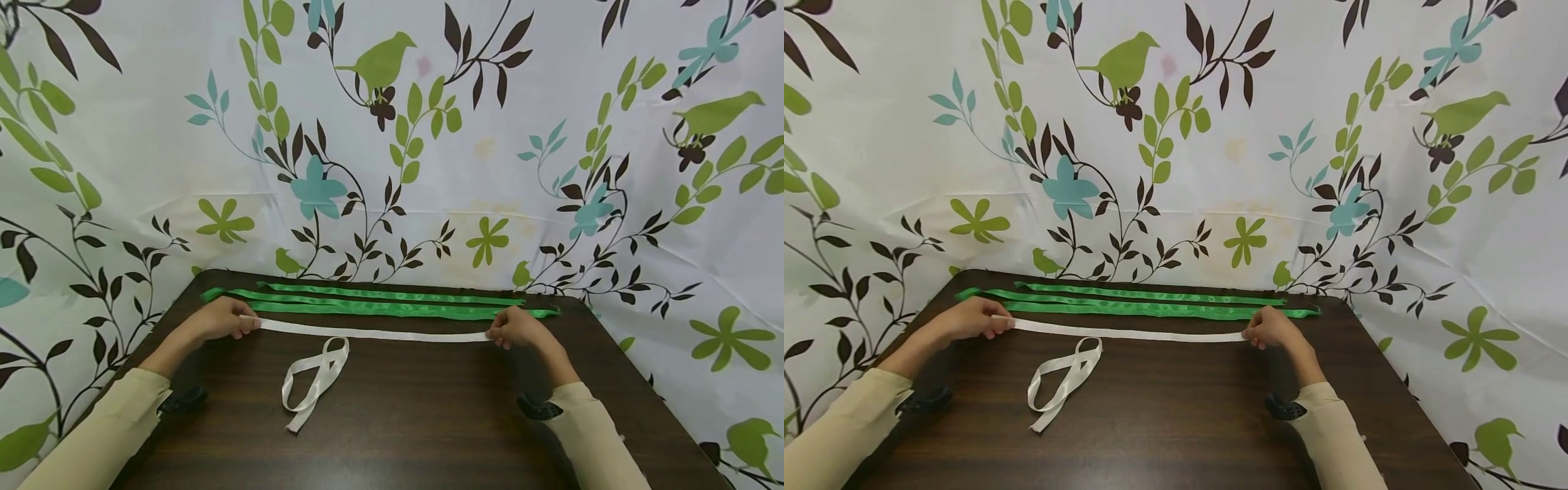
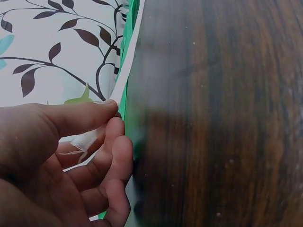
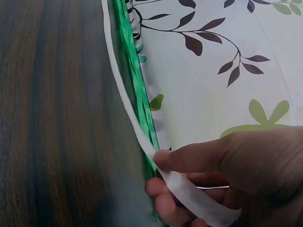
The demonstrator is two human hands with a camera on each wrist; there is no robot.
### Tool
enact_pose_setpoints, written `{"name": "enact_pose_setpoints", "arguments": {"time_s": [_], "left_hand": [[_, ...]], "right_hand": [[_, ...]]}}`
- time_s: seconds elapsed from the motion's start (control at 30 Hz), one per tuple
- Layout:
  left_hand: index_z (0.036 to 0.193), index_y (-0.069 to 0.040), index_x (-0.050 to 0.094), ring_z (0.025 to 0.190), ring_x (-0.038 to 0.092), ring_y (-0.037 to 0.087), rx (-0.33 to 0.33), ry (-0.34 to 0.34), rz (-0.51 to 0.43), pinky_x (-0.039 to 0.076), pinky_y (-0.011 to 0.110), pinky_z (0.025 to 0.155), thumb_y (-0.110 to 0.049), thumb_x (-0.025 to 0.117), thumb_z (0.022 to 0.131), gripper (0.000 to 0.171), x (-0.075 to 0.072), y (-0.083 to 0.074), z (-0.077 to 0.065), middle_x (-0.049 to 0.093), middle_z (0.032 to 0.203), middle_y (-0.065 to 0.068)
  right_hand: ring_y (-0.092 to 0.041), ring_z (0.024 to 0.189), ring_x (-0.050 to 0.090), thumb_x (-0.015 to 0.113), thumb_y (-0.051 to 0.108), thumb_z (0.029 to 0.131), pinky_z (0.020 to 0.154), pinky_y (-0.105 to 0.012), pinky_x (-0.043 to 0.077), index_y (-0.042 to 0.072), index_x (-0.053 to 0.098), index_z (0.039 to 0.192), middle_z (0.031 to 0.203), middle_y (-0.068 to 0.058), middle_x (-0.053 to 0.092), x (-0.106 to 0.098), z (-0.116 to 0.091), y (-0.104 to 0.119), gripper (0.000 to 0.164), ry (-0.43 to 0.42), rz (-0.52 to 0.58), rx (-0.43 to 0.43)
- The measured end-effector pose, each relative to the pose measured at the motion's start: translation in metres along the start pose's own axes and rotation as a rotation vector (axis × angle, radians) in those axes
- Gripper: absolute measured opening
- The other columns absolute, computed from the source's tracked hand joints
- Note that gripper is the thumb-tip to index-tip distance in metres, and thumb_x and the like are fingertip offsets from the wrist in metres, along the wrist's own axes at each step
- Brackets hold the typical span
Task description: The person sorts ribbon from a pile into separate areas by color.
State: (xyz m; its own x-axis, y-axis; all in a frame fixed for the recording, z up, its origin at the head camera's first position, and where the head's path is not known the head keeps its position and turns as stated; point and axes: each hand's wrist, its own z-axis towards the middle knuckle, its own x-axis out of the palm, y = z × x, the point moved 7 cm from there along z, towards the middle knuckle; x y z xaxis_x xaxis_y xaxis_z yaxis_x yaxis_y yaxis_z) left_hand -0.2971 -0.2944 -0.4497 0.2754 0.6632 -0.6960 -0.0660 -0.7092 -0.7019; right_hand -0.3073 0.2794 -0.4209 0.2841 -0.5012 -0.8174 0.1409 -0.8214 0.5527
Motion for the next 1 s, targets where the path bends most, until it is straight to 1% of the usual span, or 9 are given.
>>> {"name": "enact_pose_setpoints", "arguments": {"time_s": [0.1, 0.33, 0.43, 0.6, 0.63, 0.73, 0.87, 1.0], "left_hand": [[0.103, 0.002, 0.073, 0.077, 0.062, 0.023, -0.008, 0.016, -0.008, 0.051, 0.041, 0.070, -0.023, 0.071, 0.098, 0.025, 0.001, 0.000, -0.001, 0.065, 0.087, 0.006], [0.100, 0.004, 0.072, 0.074, 0.062, 0.022, 0.004, 0.049, -0.013, 0.052, 0.040, 0.069, -0.017, 0.070, 0.098, 0.021, 0.002, -0.005, -0.001, 0.065, 0.083, 0.007], [0.098, 0.004, 0.072, 0.073, 0.062, 0.022, 0.001, 0.057, -0.006, 0.052, 0.039, 0.069, -0.015, 0.069, 0.098, 0.019, 0.001, -0.006, -0.002, 0.065, 0.083, 0.008], [0.095, 0.002, 0.072, 0.071, 0.061, 0.021, -0.008, 0.064, 0.019, 0.051, 0.039, 0.068, -0.014, 0.069, 0.097, 0.016, 0.002, -0.004, -0.004, 0.064, 0.080, 0.006], [0.094, 0.001, 0.072, 0.071, 0.061, 0.021, -0.010, 0.064, 0.025, 0.051, 0.039, 0.067, -0.014, 0.069, 0.097, 0.015, 0.002, -0.004, -0.005, 0.064, 0.079, 0.005], [0.093, 0.001, 0.072, 0.070, 0.060, 0.021, 0.017, 0.064, 0.047, 0.049, 0.039, 0.065, -0.012, 0.069, 0.097, 0.015, 0.003, -0.006, -0.007, 0.063, 0.078, 0.005], [0.090, 0.000, 0.071, 0.068, 0.060, 0.020, 0.040, 0.060, 0.076, 0.048, 0.038, 0.063, -0.012, 0.069, 0.096, 0.014, 0.002, -0.008, -0.008, 0.062, 0.076, 0.004], [0.089, -0.001, 0.071, 0.068, 0.060, 0.020, 0.032, 0.062, 0.100, 0.046, 0.037, 0.063, -0.012, 0.070, 0.096, 0.014, 0.002, -0.010, -0.009, 0.062, 0.075, 0.003]], "right_hand": [[-0.027, 0.063, 0.065, 0.071, 0.009, 0.096, 0.066, -0.049, 0.054, -0.003, 0.074, 0.088, 0.071, -0.009, 0.066, 0.000, -0.003, -0.001, 0.015, 0.023, -0.015, -0.009], [-0.027, 0.065, 0.066, 0.067, -0.001, 0.095, 0.066, -0.048, 0.056, -0.006, 0.073, 0.089, 0.073, -0.010, 0.066, 0.000, -0.008, -0.010, 0.010, 0.077, 0.028, -0.022], [-0.026, 0.066, 0.067, 0.067, -0.001, 0.094, 0.066, -0.046, 0.057, -0.007, 0.071, 0.089, 0.074, -0.011, 0.066, -0.001, -0.008, -0.014, 0.009, 0.094, 0.032, -0.023], [-0.025, 0.067, 0.067, 0.065, -0.001, 0.095, 0.067, -0.047, 0.056, -0.008, 0.071, 0.092, 0.076, -0.011, 0.066, -0.007, -0.010, -0.020, 0.010, 0.098, 0.025, -0.024], [-0.026, 0.068, 0.067, 0.064, -0.001, 0.095, 0.067, -0.047, 0.056, -0.008, 0.071, 0.092, 0.076, -0.010, 0.066, -0.008, -0.010, -0.021, 0.010, 0.093, 0.020, -0.018], [-0.026, 0.069, 0.067, 0.065, -0.001, 0.095, 0.066, -0.046, 0.055, -0.005, 0.071, 0.091, 0.077, -0.009, 0.066, -0.014, -0.012, -0.028, 0.009, 0.075, 0.000, 0.011], [-0.026, 0.072, 0.068, 0.065, -0.001, 0.095, 0.067, -0.044, 0.054, -0.003, 0.071, 0.090, 0.078, -0.007, 0.066, -0.018, -0.013, -0.036, 0.009, 0.080, -0.015, 0.046], [-0.026, 0.072, 0.068, 0.064, -0.003, 0.094, 0.068, -0.045, 0.055, -0.004, 0.071, 0.089, 0.078, -0.007, 0.066, -0.018, -0.013, -0.041, 0.009, 0.094, -0.001, 0.070]]}}
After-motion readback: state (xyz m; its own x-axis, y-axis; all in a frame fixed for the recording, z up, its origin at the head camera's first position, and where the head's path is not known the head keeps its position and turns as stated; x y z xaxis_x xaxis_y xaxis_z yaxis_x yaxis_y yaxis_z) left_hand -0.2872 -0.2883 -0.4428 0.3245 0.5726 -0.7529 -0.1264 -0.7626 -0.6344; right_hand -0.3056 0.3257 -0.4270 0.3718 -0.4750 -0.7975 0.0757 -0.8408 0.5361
